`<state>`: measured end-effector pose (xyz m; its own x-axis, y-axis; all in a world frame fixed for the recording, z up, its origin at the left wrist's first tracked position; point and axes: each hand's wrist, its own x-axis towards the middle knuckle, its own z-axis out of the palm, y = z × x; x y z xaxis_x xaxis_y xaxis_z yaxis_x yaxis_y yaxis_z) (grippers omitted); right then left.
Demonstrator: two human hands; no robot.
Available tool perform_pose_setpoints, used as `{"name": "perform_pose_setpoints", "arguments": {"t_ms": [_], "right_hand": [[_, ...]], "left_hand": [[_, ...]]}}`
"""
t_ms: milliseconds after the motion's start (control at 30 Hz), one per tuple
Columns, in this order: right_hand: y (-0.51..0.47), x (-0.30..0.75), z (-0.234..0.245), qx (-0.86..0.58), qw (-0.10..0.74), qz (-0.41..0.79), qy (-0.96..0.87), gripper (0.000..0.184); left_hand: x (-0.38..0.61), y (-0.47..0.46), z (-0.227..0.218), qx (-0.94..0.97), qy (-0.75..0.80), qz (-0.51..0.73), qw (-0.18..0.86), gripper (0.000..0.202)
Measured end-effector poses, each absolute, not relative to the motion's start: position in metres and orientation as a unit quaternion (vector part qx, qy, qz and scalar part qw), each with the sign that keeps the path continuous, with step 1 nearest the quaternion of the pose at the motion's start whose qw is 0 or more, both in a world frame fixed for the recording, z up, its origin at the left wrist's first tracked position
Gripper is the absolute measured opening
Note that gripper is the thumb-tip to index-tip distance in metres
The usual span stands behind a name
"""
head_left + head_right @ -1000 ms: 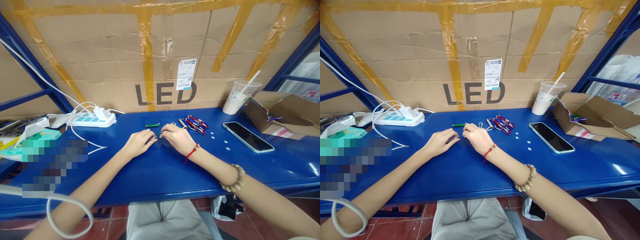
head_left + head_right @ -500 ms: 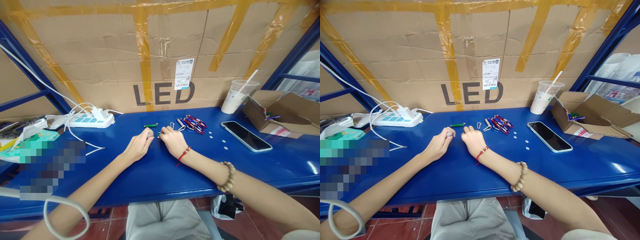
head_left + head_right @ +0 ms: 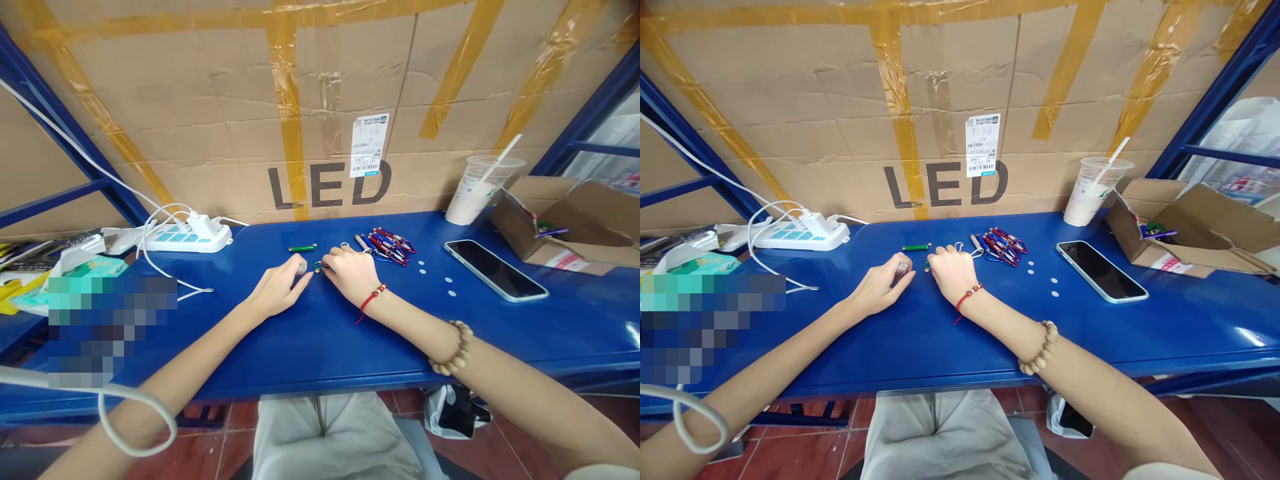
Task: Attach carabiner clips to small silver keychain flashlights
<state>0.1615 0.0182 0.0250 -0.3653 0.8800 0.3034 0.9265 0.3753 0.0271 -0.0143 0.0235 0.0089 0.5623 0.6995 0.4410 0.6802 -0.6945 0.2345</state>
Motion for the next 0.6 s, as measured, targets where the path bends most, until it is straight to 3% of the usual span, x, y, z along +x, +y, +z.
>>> {"name": "perform_pose_setpoints", "arguments": {"t_ms": [233,433,600], "right_hand": [[0.023,0.162,0.019,-0.474,0.176,-0.051,-0.861,0.023],[0.016,0.155,0.024,-0.507,0.106,-0.095,-0.85,0.029],[0.013,0.148,0.033,-0.542,0.061,-0.065,-0.836,0.026]], "left_hand": [[-0.017,0.025,0.009,0.877,0.388,0.282,-0.017,0.015],[-0.014,0.019,0.014,0.876,0.252,0.379,-0.161,0.012],[0.012,0.002,0.026,0.886,0.173,0.405,-0.146,0.015]]}}
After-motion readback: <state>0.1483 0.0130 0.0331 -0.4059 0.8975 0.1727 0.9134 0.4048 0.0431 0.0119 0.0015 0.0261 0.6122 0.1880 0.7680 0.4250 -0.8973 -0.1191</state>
